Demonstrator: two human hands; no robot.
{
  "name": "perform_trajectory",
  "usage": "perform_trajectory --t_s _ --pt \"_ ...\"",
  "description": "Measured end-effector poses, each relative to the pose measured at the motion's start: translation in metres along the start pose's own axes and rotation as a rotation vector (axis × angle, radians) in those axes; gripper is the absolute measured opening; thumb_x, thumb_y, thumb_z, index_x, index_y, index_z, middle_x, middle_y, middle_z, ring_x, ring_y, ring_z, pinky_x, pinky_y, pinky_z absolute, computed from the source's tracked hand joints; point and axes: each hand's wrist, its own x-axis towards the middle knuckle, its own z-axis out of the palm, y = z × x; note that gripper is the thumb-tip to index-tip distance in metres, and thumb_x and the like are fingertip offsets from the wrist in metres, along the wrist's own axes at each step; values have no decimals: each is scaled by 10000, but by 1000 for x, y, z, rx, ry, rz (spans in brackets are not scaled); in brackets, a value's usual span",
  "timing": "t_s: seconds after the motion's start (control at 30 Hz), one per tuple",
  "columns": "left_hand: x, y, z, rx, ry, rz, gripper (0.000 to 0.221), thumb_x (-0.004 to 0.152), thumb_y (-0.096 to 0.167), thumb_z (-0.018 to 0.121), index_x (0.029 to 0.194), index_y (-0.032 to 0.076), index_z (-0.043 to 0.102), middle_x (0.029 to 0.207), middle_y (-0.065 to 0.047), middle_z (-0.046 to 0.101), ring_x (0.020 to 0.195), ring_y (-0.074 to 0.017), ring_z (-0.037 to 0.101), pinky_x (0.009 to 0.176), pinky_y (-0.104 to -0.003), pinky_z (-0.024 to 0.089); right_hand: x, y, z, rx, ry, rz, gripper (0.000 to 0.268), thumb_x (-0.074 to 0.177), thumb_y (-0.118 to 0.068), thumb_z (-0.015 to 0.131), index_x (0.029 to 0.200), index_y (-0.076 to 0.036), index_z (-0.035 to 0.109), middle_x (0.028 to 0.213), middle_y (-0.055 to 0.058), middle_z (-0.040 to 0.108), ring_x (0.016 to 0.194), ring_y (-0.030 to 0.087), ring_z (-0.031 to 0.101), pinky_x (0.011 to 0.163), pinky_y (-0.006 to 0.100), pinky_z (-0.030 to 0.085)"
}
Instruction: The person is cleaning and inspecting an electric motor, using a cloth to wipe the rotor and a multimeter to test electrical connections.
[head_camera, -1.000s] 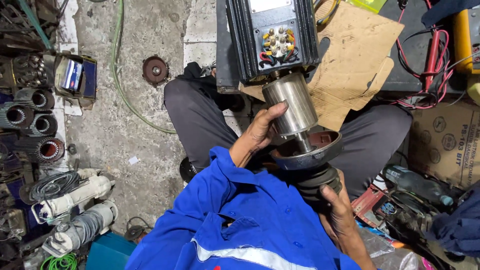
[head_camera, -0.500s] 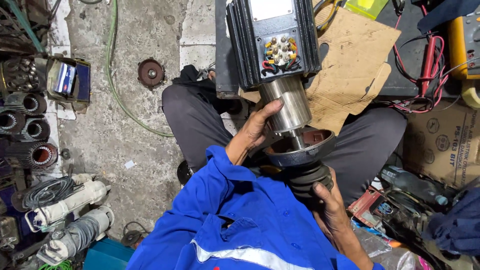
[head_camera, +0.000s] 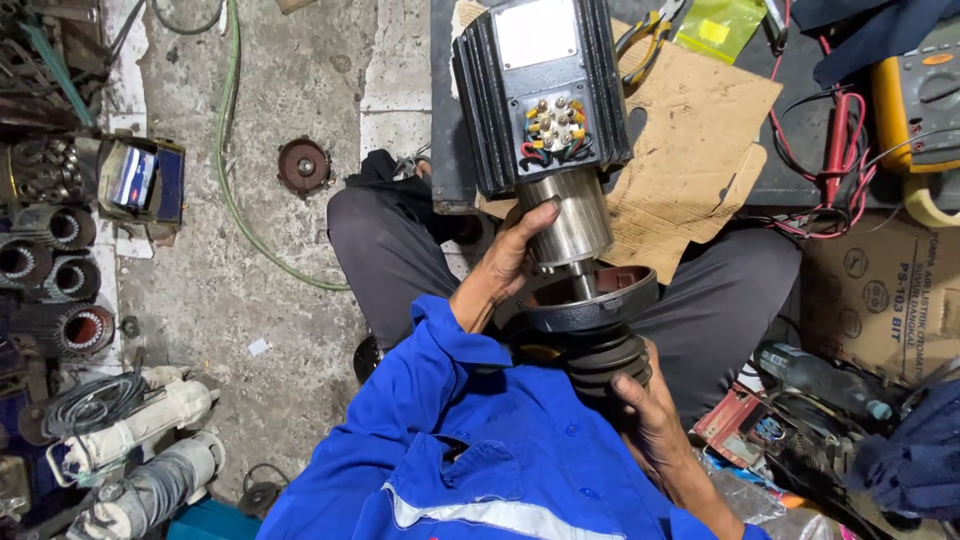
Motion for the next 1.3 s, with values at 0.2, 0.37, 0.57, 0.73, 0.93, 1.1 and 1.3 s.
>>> perform_trajectory --t_s 0.2,0.37,0.57,0.73,0.93,1.1,1.3 --pt "-1 5 4 18 56 46 959 678 427 773 1458 -27 451 1358 -270 546 1210 -392 564 995 -517 489 1 -6 11 -35 32 79 824 660 -143 644 1445 -53 409 1354 188 515 1313 330 465 1124 488 314" --pt "8 0 -4 44 56 52 960 673 459 778 1442 -27 472 1360 -276 548 1225 -414 557 1019 -547 471 6 0 8 -129 -2 64 828 681 -220 646 1454 -56 399 1349 175 514 1278 315 456 1106 471 303" --pt "12 -1 -5 68 123 58 1026 638 481 792 1465 -25 456 1419 -286 528 1299 -446 525 1071 -564 437 7 -2 13 -93 -18 52 788 709 -196 654 1445 -61 407 1381 166 521 1323 308 449 1144 462 285" --pt "6 6 3 84 119 88 949 683 466 782 1450 -10 488 1426 -244 540 1311 -395 522 1096 -520 424 8 -2 16 -17 -2 73 785 727 -158 615 1475 -66 399 1388 166 519 1305 303 461 1127 457 301" --pt "1 5 -11 244 126 -31 1166 633 647 732 1510 -51 412 1549 -354 412 1431 -512 401 1150 -600 344 12 4 4 98 -58 19 705 747 -157 632 1411 -27 433 1284 195 544 1189 312 505 1060 463 368" --pt "28 -47 -83 -30 -157 83 796 897 360 731 1518 0 388 1521 -240 488 1415 -344 468 1198 -436 368 11 5 8 125 -53 39 696 749 -132 615 1414 -29 436 1304 196 538 1214 317 493 1091 472 354" --pt "30 -66 -79 148 -128 114 860 840 384 768 1559 66 420 1462 -163 587 1417 -315 482 1260 -549 245 10 2 15 106 -28 38 707 729 -142 620 1400 -38 424 1316 215 543 1242 356 513 1085 522 382"
